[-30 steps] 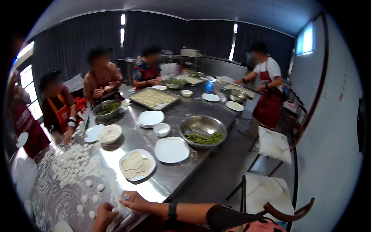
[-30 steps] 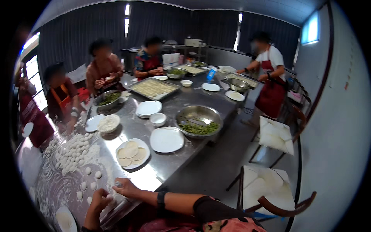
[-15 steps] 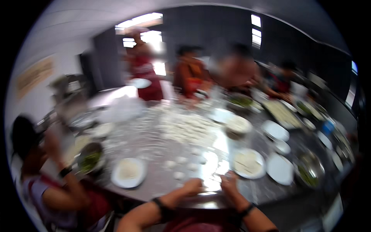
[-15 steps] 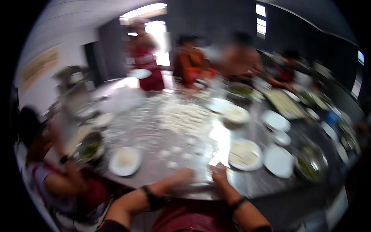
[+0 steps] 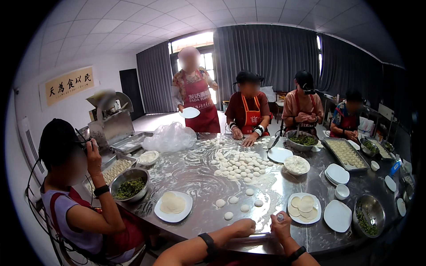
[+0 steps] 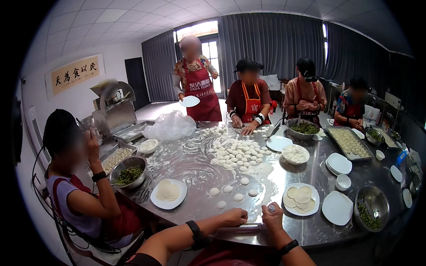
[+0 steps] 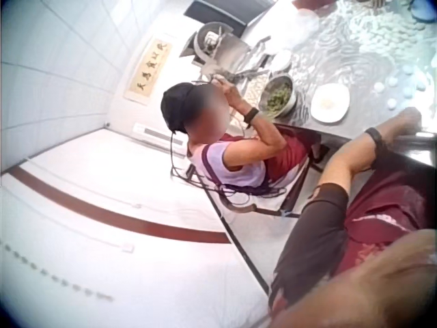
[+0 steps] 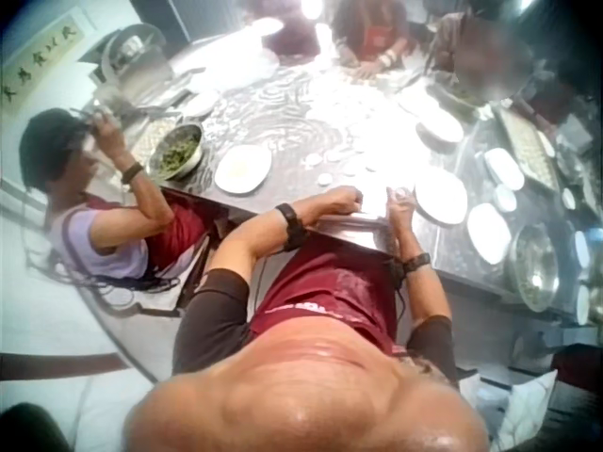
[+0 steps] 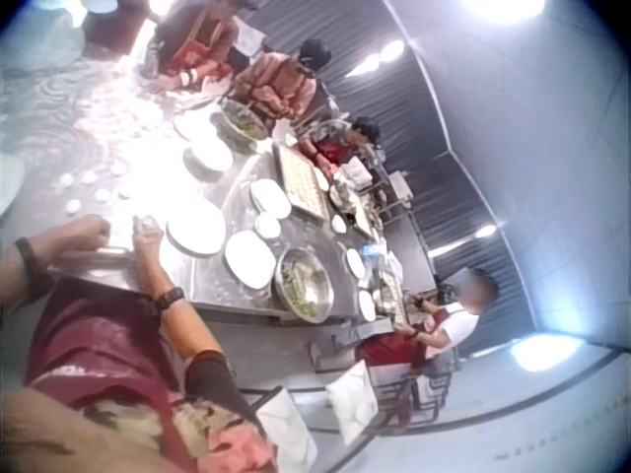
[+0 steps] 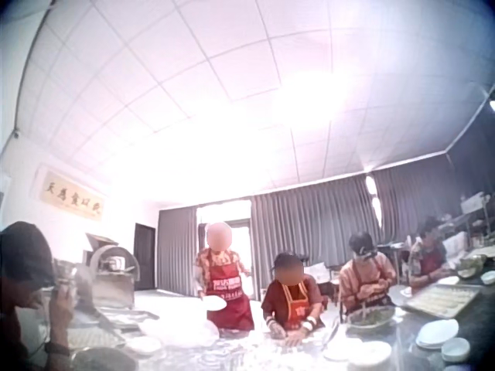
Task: The person prepares small dough balls and uses a small rolling pin to flatten them into circular wrappers on a stainless steel table, placing the finished wrappers on white plates.
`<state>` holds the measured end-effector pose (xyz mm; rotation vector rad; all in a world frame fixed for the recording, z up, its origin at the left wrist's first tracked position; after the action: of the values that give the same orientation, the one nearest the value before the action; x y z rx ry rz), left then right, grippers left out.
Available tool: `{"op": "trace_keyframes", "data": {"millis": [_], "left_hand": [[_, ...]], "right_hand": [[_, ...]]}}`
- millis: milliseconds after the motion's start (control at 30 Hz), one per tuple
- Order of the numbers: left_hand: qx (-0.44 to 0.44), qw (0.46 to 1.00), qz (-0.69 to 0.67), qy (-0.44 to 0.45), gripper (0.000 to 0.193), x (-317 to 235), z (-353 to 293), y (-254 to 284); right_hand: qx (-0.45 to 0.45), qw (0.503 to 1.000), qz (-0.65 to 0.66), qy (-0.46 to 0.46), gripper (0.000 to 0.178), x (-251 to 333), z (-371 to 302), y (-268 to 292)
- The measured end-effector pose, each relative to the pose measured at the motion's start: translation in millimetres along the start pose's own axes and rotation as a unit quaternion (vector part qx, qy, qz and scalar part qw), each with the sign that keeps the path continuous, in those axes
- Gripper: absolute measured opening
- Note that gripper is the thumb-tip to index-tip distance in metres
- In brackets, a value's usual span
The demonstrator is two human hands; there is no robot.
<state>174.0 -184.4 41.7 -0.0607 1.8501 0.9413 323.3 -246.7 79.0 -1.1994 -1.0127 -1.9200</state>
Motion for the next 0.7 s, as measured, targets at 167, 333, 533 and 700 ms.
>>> {"op": "trace_keyframes", "data": {"millis": [167, 333, 533, 700], "left_hand": [[0.008, 0.999, -0.025, -0.04, 0.014, 12.8, -10.5, -4.8], [-0.041, 0.999, -0.001, -0.034, 0.014, 12.8, -6.7, 1.3], [0.014, 0.997, 0.062, -0.037, 0.02, -20.3, 11.4, -2.9], [-0.038, 0.998, 0.027, 0.051, 0.026, 11.1, 21.7, 12.0]], "right_hand": [[0.013, 0.999, 0.016, -0.027, 0.017, 3.9, -54.8, 18.5], [-0.022, 1.0, -0.017, -0.005, 0.021, -8.5, -4.5, -0.2], [-0.044, 0.998, -0.05, 0.006, 0.018, 10.1, -29.2, 23.2], [-0.078, 0.832, -0.422, 0.353, 0.011, 45.6, -73.7, 10.9]]}}
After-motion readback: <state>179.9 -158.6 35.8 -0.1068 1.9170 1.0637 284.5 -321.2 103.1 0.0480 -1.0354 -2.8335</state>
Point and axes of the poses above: each hand's wrist, its own z-axis towards the middle knuckle, its own y-axis out of the back of the hand, x = y × z, the point moved 8 cm from there along z, towards the middle knuckle, and after that the axes turned 15 degrees about -z, right-handed, at the moved point
